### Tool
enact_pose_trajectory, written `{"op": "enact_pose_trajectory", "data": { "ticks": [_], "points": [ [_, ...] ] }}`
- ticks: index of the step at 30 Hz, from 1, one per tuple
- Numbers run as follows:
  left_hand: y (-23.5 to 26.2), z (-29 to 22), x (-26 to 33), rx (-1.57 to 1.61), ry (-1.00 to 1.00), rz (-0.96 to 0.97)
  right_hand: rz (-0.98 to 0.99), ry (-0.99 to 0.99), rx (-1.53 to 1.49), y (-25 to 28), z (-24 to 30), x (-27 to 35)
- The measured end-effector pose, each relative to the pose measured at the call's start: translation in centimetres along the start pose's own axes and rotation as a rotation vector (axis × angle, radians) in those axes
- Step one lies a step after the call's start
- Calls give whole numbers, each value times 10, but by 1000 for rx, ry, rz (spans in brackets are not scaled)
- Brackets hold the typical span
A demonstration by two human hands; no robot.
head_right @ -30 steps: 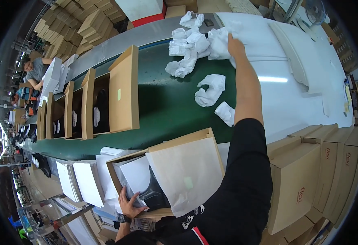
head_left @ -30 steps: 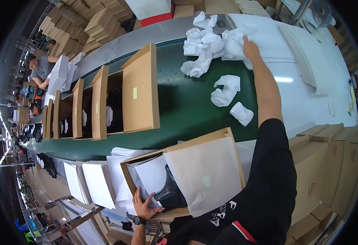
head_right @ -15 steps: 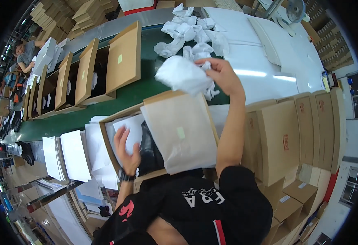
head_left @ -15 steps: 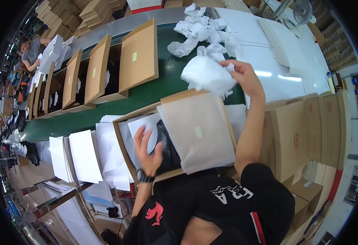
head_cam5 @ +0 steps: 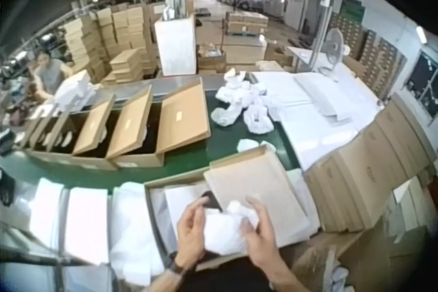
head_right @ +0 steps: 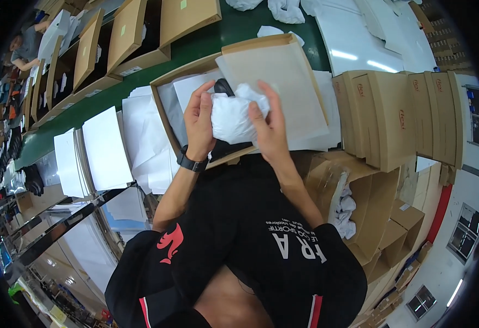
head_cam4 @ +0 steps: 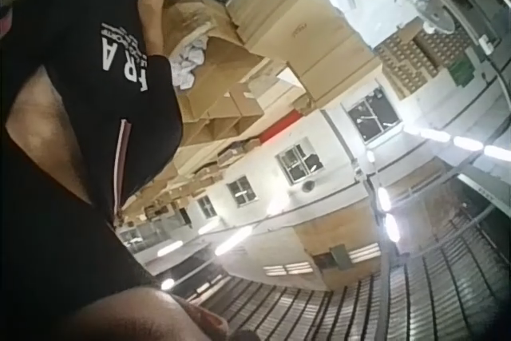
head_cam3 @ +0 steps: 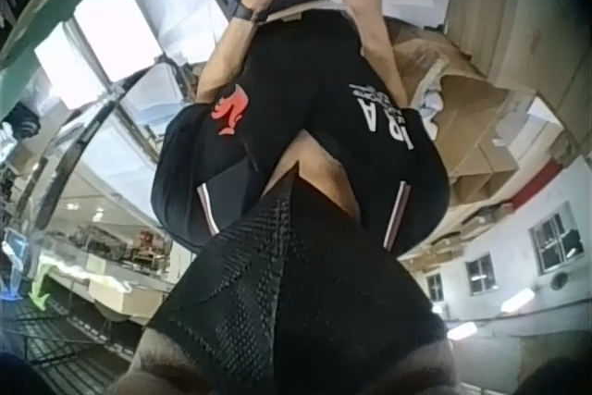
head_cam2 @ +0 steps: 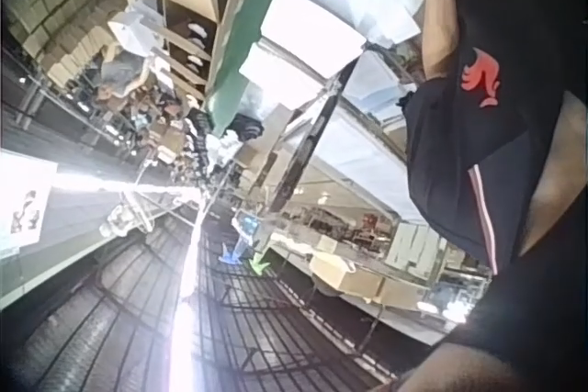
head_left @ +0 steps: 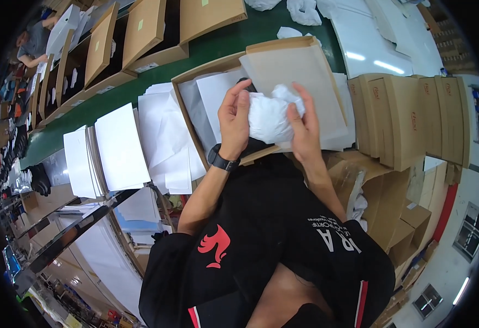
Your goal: Packing black boots into shoeboxes with tissue paper and silica gel packets.
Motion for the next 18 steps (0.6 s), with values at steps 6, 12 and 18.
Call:
{"op": "enact_pose_trajectory", "data": {
  "ticks": [6,12,18],
  "points": [
    [26,27,32,137,220,35,182,-37,-79,-51,-32,23],
    [68,50,38,-112,448,180,-9,126,1001,-42,-52,12],
    [80,19,21,-299,26,20,452,27,442,-86,-73,-17]
  ]
}}
Point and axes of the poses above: each hand's wrist, its own x-axis away from the middle knuckle, its own y-axis out of the back of the hand, z = x × y, the point moved 9 cm from there along -x, towards the middle knuckle, and after that the axes turned 6 degrees about x, right-handed, at the moved point
